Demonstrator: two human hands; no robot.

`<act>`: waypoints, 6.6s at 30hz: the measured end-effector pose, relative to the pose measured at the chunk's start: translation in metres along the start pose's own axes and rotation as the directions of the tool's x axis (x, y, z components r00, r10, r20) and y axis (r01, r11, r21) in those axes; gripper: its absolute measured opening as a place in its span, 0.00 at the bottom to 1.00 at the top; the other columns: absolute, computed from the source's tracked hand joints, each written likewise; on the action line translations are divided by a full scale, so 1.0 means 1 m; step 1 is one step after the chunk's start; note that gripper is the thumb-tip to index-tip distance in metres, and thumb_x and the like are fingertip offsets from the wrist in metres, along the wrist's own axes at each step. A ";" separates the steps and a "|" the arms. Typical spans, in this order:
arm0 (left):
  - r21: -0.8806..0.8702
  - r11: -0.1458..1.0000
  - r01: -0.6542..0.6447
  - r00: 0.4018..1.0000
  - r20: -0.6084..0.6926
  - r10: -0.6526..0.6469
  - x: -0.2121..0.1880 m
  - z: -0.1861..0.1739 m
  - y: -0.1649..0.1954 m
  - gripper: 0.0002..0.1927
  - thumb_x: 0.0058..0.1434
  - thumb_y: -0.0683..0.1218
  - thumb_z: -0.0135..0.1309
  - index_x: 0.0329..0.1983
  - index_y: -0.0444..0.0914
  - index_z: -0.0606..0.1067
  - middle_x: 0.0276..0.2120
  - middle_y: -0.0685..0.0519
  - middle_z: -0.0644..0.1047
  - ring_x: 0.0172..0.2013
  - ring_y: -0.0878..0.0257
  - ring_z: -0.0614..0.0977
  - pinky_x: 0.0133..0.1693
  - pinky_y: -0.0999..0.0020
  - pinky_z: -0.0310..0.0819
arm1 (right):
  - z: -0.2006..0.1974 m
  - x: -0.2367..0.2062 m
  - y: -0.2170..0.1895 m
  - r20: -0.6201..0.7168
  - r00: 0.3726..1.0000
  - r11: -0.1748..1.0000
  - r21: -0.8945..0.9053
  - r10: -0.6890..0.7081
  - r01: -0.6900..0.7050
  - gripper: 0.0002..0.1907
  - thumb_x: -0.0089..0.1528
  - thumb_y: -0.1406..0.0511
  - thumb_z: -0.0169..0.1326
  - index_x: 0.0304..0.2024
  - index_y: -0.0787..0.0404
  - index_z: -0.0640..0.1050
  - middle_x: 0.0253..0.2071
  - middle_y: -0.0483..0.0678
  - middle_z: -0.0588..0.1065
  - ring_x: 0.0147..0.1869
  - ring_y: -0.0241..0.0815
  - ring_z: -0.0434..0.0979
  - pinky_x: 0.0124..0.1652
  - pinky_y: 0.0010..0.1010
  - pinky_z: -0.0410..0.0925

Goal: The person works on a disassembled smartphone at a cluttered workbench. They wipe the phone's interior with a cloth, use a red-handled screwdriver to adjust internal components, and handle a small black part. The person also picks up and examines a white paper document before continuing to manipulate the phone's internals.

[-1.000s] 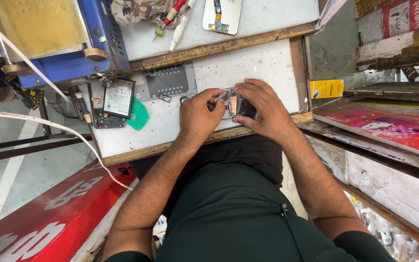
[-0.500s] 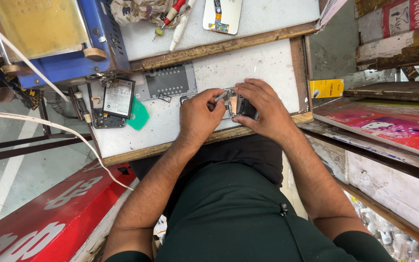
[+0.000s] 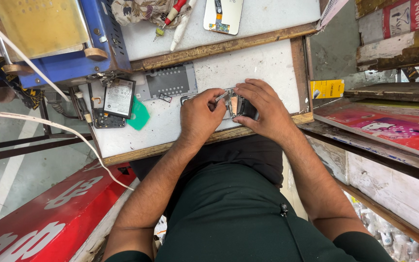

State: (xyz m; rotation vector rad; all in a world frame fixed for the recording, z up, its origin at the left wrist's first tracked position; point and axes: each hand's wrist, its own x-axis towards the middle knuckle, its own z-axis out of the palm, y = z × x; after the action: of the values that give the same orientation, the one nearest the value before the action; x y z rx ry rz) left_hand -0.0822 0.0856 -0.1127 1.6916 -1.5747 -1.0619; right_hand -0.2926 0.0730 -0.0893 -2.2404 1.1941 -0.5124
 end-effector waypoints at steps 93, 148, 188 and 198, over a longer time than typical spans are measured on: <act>0.039 0.997 -0.060 0.998 -0.006 0.061 -0.003 0.003 0.001 0.10 0.62 0.46 0.60 0.46 0.41 0.82 0.29 0.56 0.83 0.28 0.68 0.85 0.31 0.71 0.81 | 0.000 -0.002 0.001 -0.006 1.000 1.000 0.015 0.000 0.000 0.42 0.50 0.56 0.74 0.63 0.56 0.72 0.65 0.50 0.73 0.74 0.54 0.65 0.68 0.47 0.65; 0.040 0.991 -0.129 0.991 -0.020 0.130 0.000 0.006 -0.003 0.06 0.59 0.46 0.63 0.37 0.42 0.79 0.25 0.58 0.81 0.24 0.66 0.83 0.28 0.68 0.77 | -0.005 0.001 0.000 -0.026 1.000 1.000 0.026 -0.011 0.011 0.42 0.48 0.60 0.75 0.63 0.58 0.73 0.64 0.50 0.74 0.73 0.55 0.67 0.69 0.45 0.65; -0.208 0.977 -0.045 0.978 0.190 0.085 0.010 -0.012 0.004 0.17 0.65 0.50 0.55 0.56 0.45 0.75 0.34 0.57 0.85 0.33 0.63 0.86 0.39 0.64 0.78 | -0.013 0.000 0.002 -0.129 0.992 0.994 0.106 -0.004 0.018 0.31 0.55 0.70 0.68 0.60 0.62 0.75 0.61 0.54 0.75 0.71 0.58 0.70 0.69 0.45 0.65; -0.012 0.965 -0.262 0.965 0.022 0.263 -0.001 -0.005 0.002 0.09 0.64 0.47 0.59 0.46 0.43 0.80 0.39 0.55 0.83 0.36 0.57 0.86 0.37 0.62 0.80 | -0.006 -0.006 0.008 -0.163 0.983 0.980 0.195 0.082 -0.049 0.19 0.57 0.72 0.64 0.51 0.59 0.79 0.35 0.45 0.76 0.46 0.45 0.77 0.73 0.51 0.60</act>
State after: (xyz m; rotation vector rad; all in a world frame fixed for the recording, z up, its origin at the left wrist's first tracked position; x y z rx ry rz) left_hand -0.0784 0.0863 -0.1084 1.4196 -1.7494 -0.9534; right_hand -0.3042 0.0726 -0.0904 -2.0209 1.2429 -0.7711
